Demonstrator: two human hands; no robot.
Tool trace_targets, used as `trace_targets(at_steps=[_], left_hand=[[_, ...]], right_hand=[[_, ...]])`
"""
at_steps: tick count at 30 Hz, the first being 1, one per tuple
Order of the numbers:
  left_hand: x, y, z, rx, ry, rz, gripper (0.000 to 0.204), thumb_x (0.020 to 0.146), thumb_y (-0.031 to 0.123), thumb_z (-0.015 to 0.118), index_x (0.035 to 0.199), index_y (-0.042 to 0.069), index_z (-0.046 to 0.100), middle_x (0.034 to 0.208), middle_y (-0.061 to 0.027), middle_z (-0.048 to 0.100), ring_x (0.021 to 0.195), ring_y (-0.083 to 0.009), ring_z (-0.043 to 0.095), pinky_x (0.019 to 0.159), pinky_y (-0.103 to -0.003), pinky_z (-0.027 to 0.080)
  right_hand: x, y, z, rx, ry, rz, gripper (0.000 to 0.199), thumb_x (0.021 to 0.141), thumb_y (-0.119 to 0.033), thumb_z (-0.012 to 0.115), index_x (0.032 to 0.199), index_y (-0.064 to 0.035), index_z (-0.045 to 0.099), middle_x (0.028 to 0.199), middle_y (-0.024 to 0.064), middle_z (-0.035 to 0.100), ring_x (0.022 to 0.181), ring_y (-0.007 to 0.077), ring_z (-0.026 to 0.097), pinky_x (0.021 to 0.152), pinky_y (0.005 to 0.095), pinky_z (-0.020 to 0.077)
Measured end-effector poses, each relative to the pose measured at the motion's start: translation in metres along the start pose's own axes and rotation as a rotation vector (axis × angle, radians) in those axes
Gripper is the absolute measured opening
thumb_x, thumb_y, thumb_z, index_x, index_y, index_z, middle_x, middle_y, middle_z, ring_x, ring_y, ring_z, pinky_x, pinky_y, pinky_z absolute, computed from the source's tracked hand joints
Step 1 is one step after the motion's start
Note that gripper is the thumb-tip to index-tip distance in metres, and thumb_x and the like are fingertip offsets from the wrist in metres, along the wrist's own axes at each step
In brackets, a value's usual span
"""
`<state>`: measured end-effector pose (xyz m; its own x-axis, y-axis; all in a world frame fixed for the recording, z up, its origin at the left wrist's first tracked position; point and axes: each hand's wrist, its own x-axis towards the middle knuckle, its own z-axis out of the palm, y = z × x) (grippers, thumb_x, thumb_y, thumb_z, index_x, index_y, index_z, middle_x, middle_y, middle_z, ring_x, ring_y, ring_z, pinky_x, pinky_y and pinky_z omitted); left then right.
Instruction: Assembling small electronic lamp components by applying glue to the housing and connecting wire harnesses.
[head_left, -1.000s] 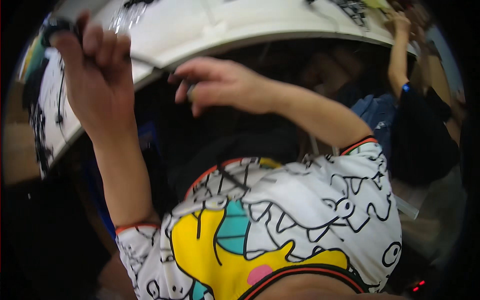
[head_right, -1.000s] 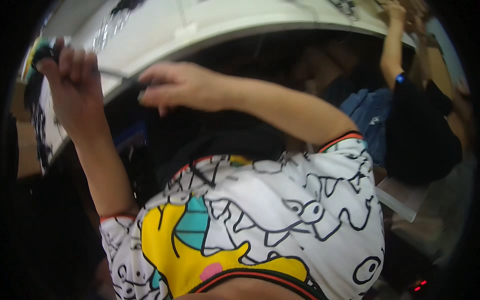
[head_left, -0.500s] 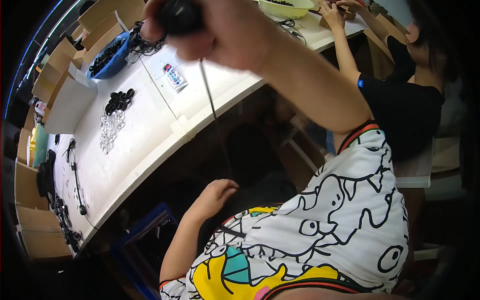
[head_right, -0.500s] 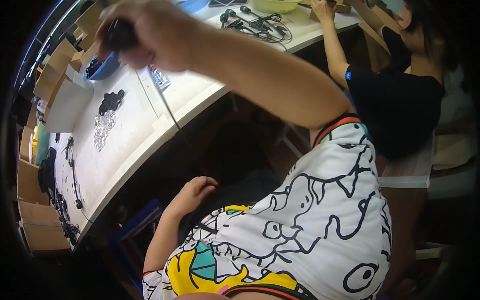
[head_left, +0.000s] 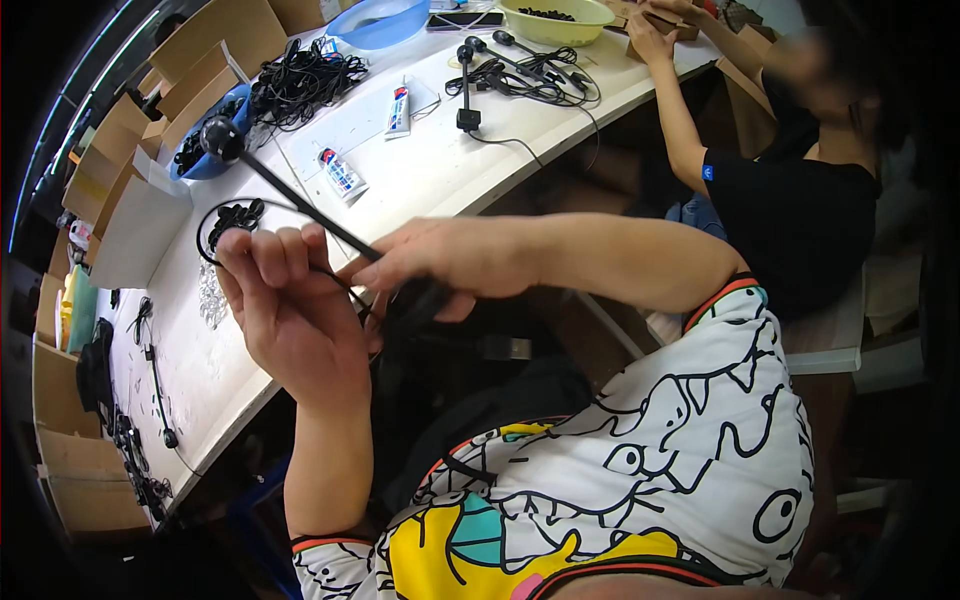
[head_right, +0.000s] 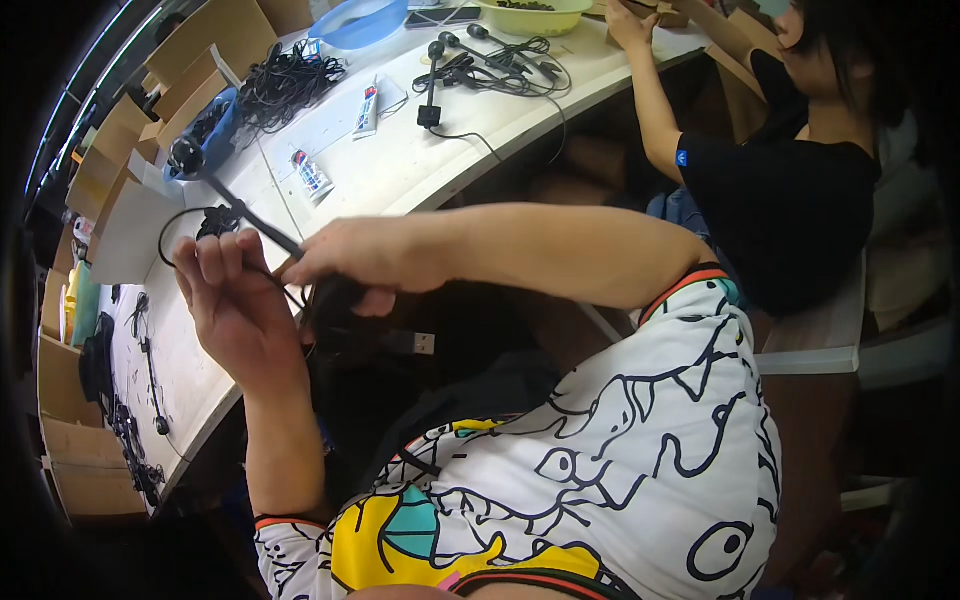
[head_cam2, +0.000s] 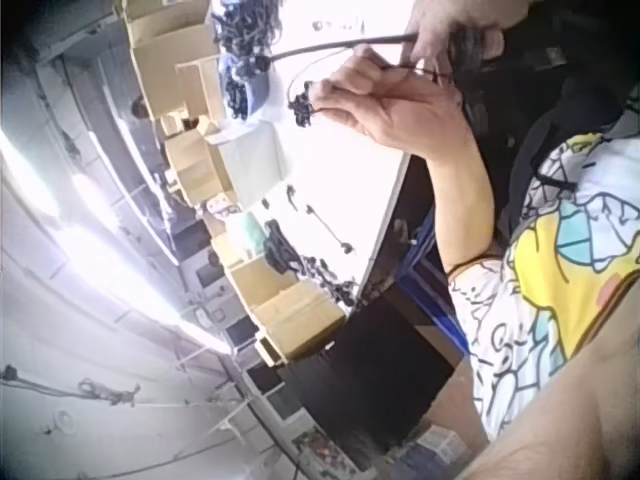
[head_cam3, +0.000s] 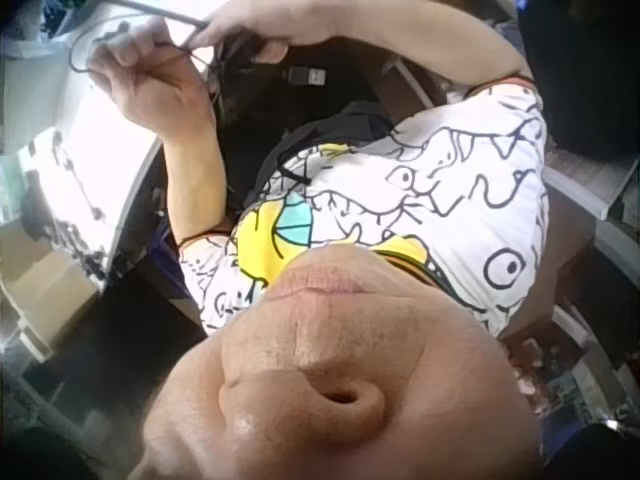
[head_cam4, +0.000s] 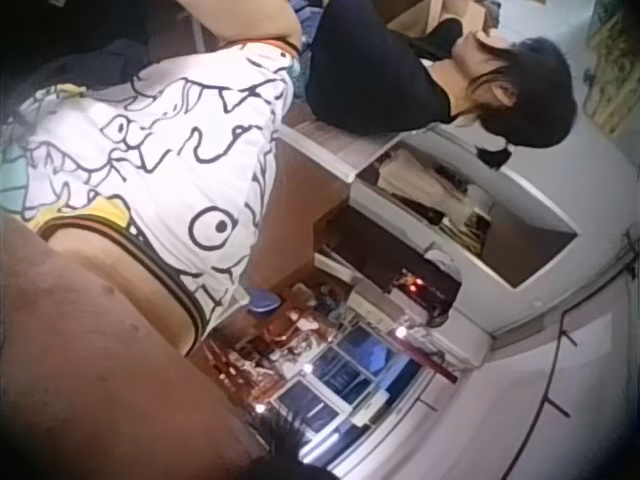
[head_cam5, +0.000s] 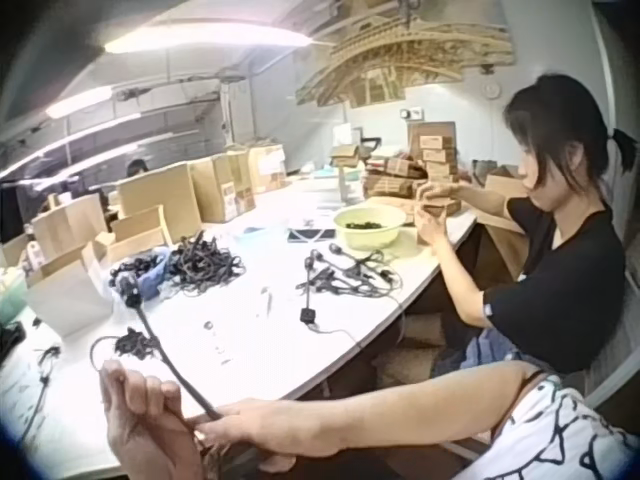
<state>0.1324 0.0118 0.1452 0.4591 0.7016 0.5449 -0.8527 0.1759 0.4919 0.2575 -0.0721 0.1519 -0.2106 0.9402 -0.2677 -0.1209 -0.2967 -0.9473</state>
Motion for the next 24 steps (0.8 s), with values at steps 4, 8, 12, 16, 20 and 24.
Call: trace_targets(at_steps=[4,8,12,16,20,24], left_hand=[[0.026,-0.020,-0.015,0.092,-0.075,-0.039,0.021,0.092,0.019,0.040,0.101,0.003,0.049,0.080,-0.0051,0.051,0.075,-0.0138,0.050,0.085,-0.033,0.042],[0.043,-0.035,-0.023,0.269,-0.006,-0.421,0.034,0.090,0.022,0.045,0.113,-0.003,0.047,0.101,-0.0111,0.059,0.094,-0.0192,0.057,0.084,-0.028,0.043],[0.036,-0.031,-0.038,0.675,-0.172,-0.833,0.036,0.087,0.020,0.049,0.114,-0.004,0.048,0.108,-0.0134,0.056,0.095,-0.0211,0.056,0.085,-0.030,0.043],[0.003,-0.003,-0.059,0.889,-0.239,-0.803,0.031,0.085,0.018,0.052,0.108,-0.004,0.054,0.103,-0.0112,0.058,0.090,-0.0188,0.057,0.082,-0.029,0.044],[-0.020,0.026,-0.090,1.083,-0.235,-0.760,0.028,0.083,0.016,0.054,0.103,-0.004,0.056,0.095,-0.0094,0.060,0.086,-0.0159,0.058,0.078,-0.027,0.045],[-0.038,0.071,-0.120,1.342,-0.309,-0.624,0.023,0.083,0.012,0.054,0.102,-0.001,0.057,0.089,-0.0071,0.061,0.078,-0.0122,0.056,0.072,-0.024,0.044]], right_hand=[[-0.015,-0.014,-0.037,0.206,-0.107,-0.045,0.035,0.080,-0.024,0.048,0.102,0.0020,0.056,0.072,0.0086,0.061,0.056,0.0056,0.051,0.038,0.0149,0.0266],[-0.028,-0.030,-0.082,-0.140,0.086,-0.388,0.025,0.077,-0.022,0.052,0.087,0.0001,0.058,0.070,0.0079,0.060,0.054,0.0056,0.052,0.038,0.0157,0.0304],[-0.041,-0.068,-0.142,-0.465,0.831,-0.201,0.017,0.075,-0.019,0.052,0.077,-0.0040,0.058,0.067,0.0048,0.059,0.058,0.0075,0.055,0.049,0.0188,0.0421],[-0.019,-0.056,-0.244,-1.318,1.007,0.038,0.020,0.076,-0.018,0.049,0.078,-0.0018,0.061,0.066,0.0101,0.060,0.063,0.0162,0.059,0.057,0.0284,0.0469],[-0.004,-0.014,-0.281,-1.589,1.112,0.312,0.028,0.076,-0.021,0.046,0.085,-0.0004,0.062,0.079,0.0195,0.061,0.071,0.0326,0.059,0.067,0.0427,0.0458],[-0.022,-0.001,-0.324,-1.318,1.081,0.385,0.066,0.074,-0.054,0.049,0.102,0.0051,0.057,0.099,0.0234,0.058,0.094,0.0341,0.055,0.084,0.0389,0.0406]])
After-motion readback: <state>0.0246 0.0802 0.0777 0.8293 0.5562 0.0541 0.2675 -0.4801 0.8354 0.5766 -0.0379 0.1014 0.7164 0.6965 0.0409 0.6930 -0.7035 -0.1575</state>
